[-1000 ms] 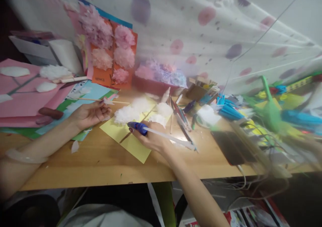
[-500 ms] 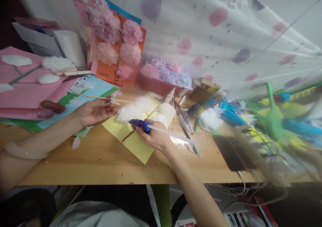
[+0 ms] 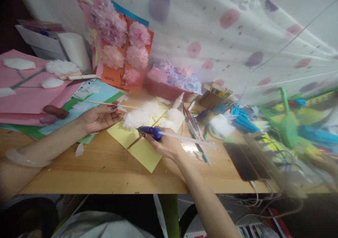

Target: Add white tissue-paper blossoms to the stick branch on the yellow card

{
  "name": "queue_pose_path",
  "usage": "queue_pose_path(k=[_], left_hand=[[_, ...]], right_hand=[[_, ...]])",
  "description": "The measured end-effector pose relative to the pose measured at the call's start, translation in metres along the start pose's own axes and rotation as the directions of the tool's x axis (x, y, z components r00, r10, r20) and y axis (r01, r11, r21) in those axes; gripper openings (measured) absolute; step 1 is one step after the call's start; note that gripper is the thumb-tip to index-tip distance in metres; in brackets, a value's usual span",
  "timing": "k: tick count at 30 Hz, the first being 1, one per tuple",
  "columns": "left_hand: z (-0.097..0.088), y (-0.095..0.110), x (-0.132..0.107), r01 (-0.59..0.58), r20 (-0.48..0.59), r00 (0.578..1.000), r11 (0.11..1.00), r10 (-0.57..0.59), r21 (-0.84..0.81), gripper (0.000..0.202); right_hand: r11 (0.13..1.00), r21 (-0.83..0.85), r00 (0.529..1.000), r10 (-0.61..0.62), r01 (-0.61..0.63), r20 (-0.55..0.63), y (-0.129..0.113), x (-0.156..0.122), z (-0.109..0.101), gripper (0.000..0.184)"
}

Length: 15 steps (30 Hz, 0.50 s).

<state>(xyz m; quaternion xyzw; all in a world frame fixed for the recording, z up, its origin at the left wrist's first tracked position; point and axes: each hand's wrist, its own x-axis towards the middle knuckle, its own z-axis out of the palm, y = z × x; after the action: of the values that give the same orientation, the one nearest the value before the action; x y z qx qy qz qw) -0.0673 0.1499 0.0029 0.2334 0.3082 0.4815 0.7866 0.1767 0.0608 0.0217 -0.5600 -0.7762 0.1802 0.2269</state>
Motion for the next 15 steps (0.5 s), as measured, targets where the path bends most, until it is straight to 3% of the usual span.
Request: queue_pose_path(k=[8, 15], left_hand=[[0.0028, 0.0003, -0.0014, -0.007, 0.012, 1.000, 1.000, 0.007, 0.012, 0.029], [0.0012, -0.0010, -0.0009, -0.006, 0.035, 0.999, 0.999, 0.005, 0.033, 0.025]], right_hand=[[1.000, -0.016, 0.999, -0.017, 0.017, -0.032, -0.0075, 0.0046, 0.0032, 0.032], [1.000, -0.010, 1.000, -0.019, 0.019, 0.014, -0.0013, 0.0034, 0.0014, 0.023]])
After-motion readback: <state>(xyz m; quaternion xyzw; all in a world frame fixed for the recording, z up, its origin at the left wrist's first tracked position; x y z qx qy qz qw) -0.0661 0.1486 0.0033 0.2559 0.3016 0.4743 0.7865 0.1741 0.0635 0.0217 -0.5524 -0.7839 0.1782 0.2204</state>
